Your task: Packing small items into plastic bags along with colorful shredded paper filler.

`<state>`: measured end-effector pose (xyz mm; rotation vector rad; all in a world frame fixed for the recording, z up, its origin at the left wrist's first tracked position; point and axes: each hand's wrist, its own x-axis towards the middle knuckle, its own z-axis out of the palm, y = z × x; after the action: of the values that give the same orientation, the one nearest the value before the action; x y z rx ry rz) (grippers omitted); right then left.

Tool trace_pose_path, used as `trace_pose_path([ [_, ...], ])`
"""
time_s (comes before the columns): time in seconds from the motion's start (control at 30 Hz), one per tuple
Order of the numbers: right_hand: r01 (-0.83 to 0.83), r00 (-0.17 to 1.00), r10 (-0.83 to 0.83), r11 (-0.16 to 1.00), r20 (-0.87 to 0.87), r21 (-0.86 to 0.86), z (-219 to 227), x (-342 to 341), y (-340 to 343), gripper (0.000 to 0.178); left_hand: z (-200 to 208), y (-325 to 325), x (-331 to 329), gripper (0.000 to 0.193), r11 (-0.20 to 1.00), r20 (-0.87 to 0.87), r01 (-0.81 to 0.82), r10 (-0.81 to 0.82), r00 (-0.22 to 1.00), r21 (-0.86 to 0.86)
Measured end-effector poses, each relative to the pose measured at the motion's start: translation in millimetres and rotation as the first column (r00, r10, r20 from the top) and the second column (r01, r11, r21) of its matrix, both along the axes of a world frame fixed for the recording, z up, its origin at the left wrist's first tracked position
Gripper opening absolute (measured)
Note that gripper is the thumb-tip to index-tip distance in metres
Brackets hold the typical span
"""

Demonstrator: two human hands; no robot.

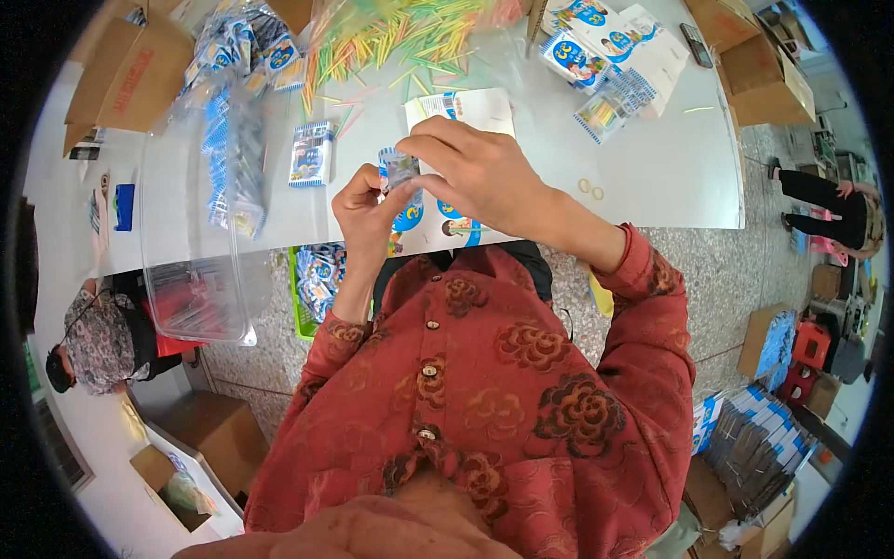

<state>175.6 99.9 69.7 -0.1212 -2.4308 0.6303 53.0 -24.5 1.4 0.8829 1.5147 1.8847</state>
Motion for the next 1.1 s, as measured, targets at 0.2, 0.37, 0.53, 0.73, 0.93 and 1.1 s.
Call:
trace_pose_path([
  [0.2, 0.029, 0.999, -0.017, 0.960, -0.045, 0.278, -3.7, -6.0, -8.4, 0.024, -2.5, -3.8, -3.1, 0.016, 0.999, 0.073, 0.010, -0.007, 0.997, -0.031],
  [0.37, -0.031, 0.997, 0.047, 0.972, -0.066, 0.233, -9.5, -5.4, -7.5, 0.018, -3.4, -6.3, -1.8, 0.017, 0.997, 0.070, 0.006, -0.001, 0.998, -0.075],
  [0.53, -0.125, 0.991, 0.115, 0.979, 0.067, 0.163, -14.8, 0.6, -4.8, 0.018, 0.3, -8.0, 1.5, 0.017, 0.994, -0.024, 0.021, -0.024, 0.999, -0.110],
  [0.73, -0.089, 0.973, 0.107, 0.992, 0.206, -0.091, -8.8, 3.1, -0.4, 0.014, -2.1, -9.2, 4.3, 0.016, 0.993, -0.256, 0.005, -0.034, 0.966, -0.116],
  [0.93, -0.090, 0.985, 0.067, 0.986, 0.158, 0.143, -10.4, -4.1, -1.2, 0.016, 4.3, -5.8, 0.6, 0.013, 0.991, -0.399, -0.042, -0.013, 0.917, -0.128],
  [1.1, -0.094, 0.988, 0.063, 0.969, 0.138, 0.230, -9.2, -19.7, -7.0, 0.011, 3.4, -5.3, -2.6, 0.013, 0.978, -0.380, -0.160, 0.100, 0.920, -0.131],
])
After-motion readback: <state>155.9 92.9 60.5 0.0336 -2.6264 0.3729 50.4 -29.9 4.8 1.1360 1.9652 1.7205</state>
